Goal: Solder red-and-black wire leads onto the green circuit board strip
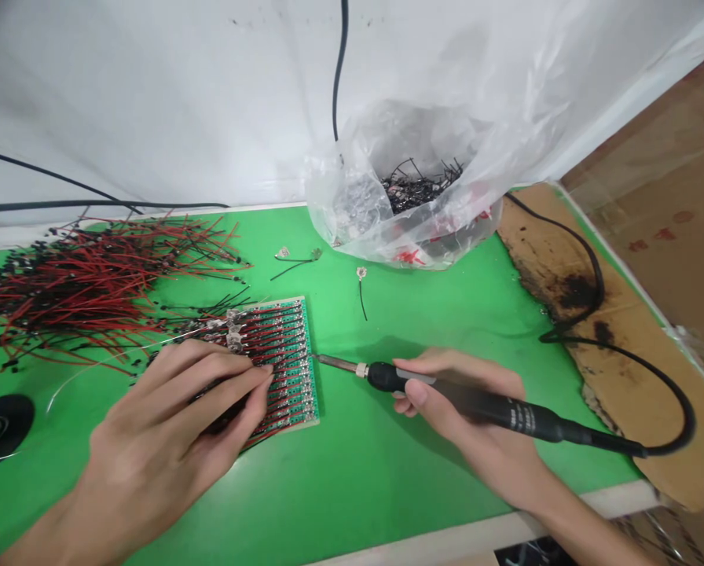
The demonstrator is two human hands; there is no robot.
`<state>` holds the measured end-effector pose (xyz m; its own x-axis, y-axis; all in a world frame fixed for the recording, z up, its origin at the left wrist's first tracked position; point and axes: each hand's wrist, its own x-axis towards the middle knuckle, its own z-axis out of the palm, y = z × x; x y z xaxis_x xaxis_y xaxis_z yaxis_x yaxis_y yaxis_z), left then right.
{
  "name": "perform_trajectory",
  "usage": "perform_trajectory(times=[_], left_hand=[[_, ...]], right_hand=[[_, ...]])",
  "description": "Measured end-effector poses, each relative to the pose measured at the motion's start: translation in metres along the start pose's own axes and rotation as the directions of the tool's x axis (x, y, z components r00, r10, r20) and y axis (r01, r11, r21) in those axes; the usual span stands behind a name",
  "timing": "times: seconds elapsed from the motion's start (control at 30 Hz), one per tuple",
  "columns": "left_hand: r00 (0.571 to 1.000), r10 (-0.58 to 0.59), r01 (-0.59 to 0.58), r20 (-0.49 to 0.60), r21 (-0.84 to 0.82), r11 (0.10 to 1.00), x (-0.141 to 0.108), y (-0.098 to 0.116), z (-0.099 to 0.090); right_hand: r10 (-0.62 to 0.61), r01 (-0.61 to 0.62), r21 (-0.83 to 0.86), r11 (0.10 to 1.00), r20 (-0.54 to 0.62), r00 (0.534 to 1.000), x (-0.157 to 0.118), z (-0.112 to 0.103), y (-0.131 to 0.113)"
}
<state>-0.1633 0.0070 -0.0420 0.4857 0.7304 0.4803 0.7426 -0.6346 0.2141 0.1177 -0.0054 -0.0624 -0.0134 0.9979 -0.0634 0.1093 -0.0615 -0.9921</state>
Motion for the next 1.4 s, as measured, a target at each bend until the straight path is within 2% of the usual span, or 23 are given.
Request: perform_trajectory(times=[0.23, 0.5, 0.8, 1.2, 1.4], left_hand=[[1.0, -0.01, 0.01, 0.003, -0.015, 1.0, -0.002, 0.001, 0.0], [1.0, -0.015, 0.015, 0.013, 0.007, 1.0, 0.0, 0.001, 0.0], [0.999, -0.016, 0.016, 0.029, 0.002, 1.0, 0.0, 0.001, 0.0], [0.999, -0.028, 0.028, 0.032, -0.015, 0.999, -0.001, 0.002, -0.002], [1.0, -0.028, 0.028, 0.015, -0.041, 0.999, 0.0, 0.0, 0.001]], right_hand=[[0.005, -0.004, -0.011, 1.0, 0.011, 1.0, 0.0, -0.002, 0.001], [-0.117, 0.12, -0.023, 0.992, 0.126, 0.985, 0.005, -0.009, 0.009], [-0.102, 0.102, 0.009, 0.995, 0.135, 0.985, 0.003, -0.01, 0.011], [-0.098, 0.104, -0.041, 0.994, 0.143, 0.985, 0.004, -0.011, 0.008], [-0.073, 0.071, 0.023, 0.997, 0.125, 0.989, 0.003, -0.012, 0.013]])
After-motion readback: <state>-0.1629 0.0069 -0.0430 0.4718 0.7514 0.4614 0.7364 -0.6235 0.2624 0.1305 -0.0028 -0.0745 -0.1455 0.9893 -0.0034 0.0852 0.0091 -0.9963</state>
